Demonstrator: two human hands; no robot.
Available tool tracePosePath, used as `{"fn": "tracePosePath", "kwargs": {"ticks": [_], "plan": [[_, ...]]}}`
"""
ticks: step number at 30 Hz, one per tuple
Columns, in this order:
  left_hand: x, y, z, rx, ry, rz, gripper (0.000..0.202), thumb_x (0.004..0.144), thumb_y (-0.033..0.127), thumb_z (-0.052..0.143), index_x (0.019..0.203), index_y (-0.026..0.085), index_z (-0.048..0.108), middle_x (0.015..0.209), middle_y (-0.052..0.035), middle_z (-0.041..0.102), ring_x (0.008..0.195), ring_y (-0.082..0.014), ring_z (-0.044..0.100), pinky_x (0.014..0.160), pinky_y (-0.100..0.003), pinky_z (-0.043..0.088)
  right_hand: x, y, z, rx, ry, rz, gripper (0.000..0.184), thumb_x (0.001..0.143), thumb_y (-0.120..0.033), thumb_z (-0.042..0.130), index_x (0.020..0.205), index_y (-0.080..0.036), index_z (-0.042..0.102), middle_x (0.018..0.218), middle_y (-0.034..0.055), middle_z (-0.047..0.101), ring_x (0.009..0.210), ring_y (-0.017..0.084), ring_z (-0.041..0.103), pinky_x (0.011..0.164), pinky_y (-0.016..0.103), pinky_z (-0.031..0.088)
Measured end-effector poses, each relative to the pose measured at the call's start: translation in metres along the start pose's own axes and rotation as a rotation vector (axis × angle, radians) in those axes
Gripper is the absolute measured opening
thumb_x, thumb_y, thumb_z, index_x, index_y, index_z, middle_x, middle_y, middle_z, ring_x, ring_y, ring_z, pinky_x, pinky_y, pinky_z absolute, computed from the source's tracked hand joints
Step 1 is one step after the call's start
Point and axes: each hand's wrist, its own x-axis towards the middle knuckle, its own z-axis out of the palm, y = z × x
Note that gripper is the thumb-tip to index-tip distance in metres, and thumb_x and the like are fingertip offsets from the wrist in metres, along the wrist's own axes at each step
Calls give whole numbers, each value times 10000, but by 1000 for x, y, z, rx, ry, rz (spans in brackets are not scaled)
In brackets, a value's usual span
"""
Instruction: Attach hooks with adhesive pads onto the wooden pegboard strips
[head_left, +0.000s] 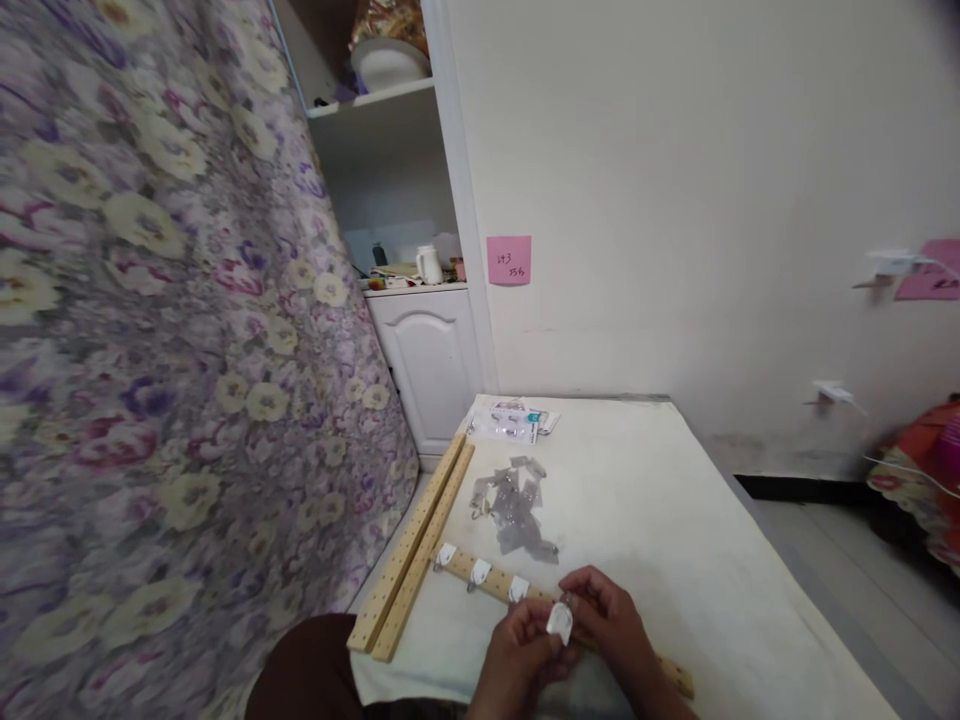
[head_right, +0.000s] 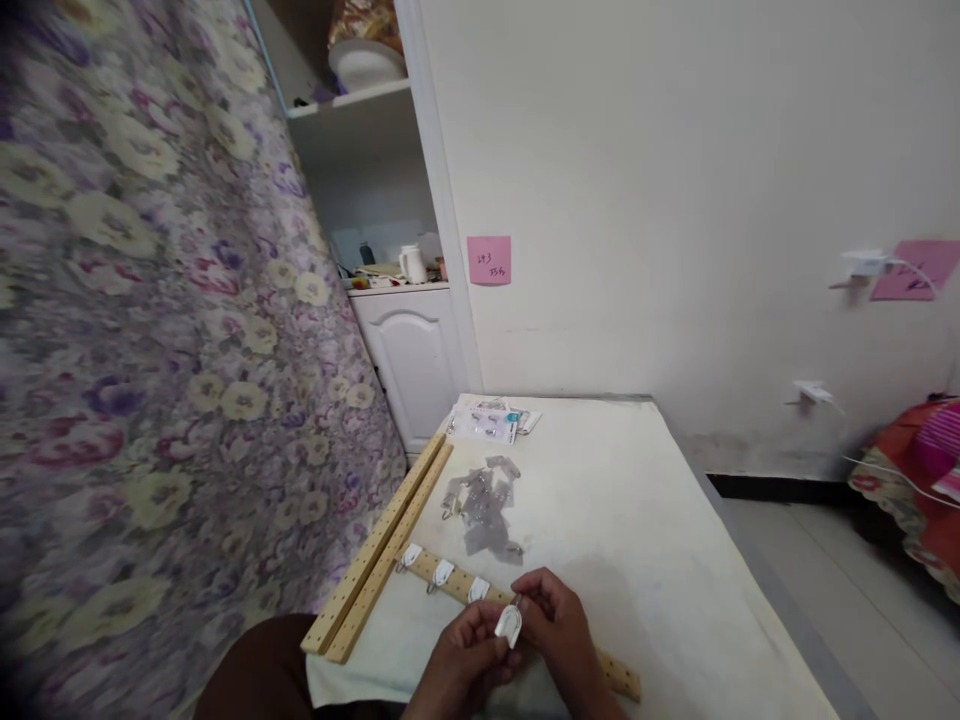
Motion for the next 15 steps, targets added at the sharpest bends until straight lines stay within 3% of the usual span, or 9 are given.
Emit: {"fn": "tracePosePath", "kwargs": {"ticks": [8,15], "plan": [[-8,-1,5,10,-36,4,327,510,256,799,704,171,549,566,47,581,499,-83,550,473,-183,338,1,6,1,-97,-51,12,241,689,-391,645,789,-172,654,651,0,637,593,148,558,565,247,416],[-10,0,4,38,26,-42,356,585,408,751,753,180,536,629,41,598,510,-104,594,493,-203,377,-1,4,1,-158,-51,19,159,679,-305,624,759,-172,657,657,3,654,627,161,577,596,256,435]]}}
